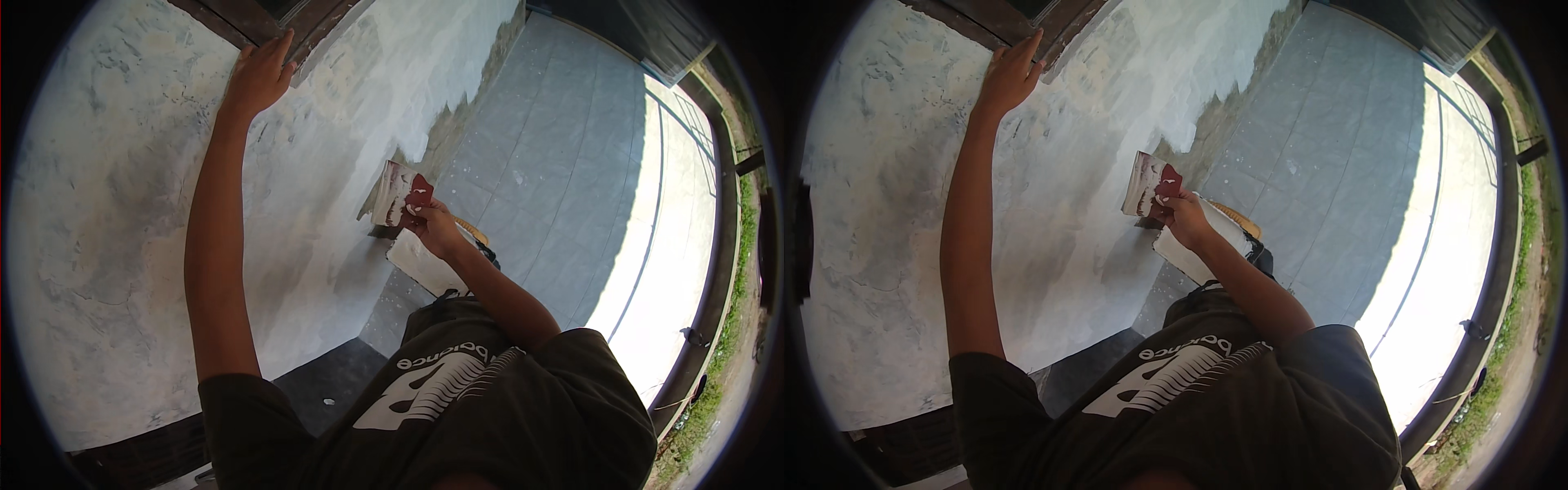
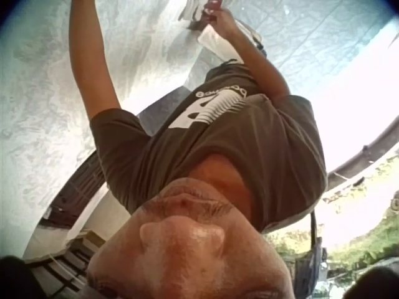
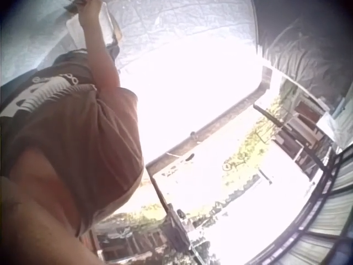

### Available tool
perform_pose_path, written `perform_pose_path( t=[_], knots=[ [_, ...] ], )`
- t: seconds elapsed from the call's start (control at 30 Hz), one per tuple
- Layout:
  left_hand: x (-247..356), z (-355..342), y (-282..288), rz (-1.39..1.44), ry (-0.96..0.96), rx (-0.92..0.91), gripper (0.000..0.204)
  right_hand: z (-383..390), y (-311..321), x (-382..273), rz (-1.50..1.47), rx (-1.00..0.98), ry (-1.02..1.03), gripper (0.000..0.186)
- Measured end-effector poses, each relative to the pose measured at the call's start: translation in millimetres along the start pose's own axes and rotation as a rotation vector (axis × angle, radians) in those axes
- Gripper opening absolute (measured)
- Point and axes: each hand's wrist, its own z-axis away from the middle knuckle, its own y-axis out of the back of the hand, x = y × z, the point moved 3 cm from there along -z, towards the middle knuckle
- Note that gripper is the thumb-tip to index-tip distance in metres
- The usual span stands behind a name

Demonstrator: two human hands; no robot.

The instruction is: Applying and smoothing wall putty on a wall using a putty knife spatula.

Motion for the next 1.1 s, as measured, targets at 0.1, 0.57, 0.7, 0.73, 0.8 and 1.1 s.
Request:
perform_pose_path(
  t=[0.1,0.57,0.7,0.73,0.8,1.1],
  knots=[
    [-0.2,-0.1,-1.6,0.0,-0.013,0.043,0.057,-4.5,8.9,-6.8,-0.052,-0.027,0.027,0.015],
    [12.5,1.8,0.8,-0.041,0.013,-0.04,0.059,-134.8,-53.1,-129.5,0.726,0.277,0.694,0.032],
    [13.6,9.8,13.9,-0.03,0.076,-0.195,0.06,-169.1,-123.2,-141.6,0.823,0.357,0.948,0.05],
    [13.2,9.3,18.9,-0.025,0.084,-0.224,0.06,-182.5,-133.7,-137.8,0.803,0.301,0.98,0.053],
    [22.0,-5.7,17.4,-0.019,0.081,-0.223,0.06,-217.2,-136.7,-139.9,0.833,0.254,1.137,0.06],
    [21.4,-2.2,19.7,-0.001,0.087,-0.252,0.06,-218.2,-175.0,-57.2,0.944,0.246,1.27,0.073]
  ],
)
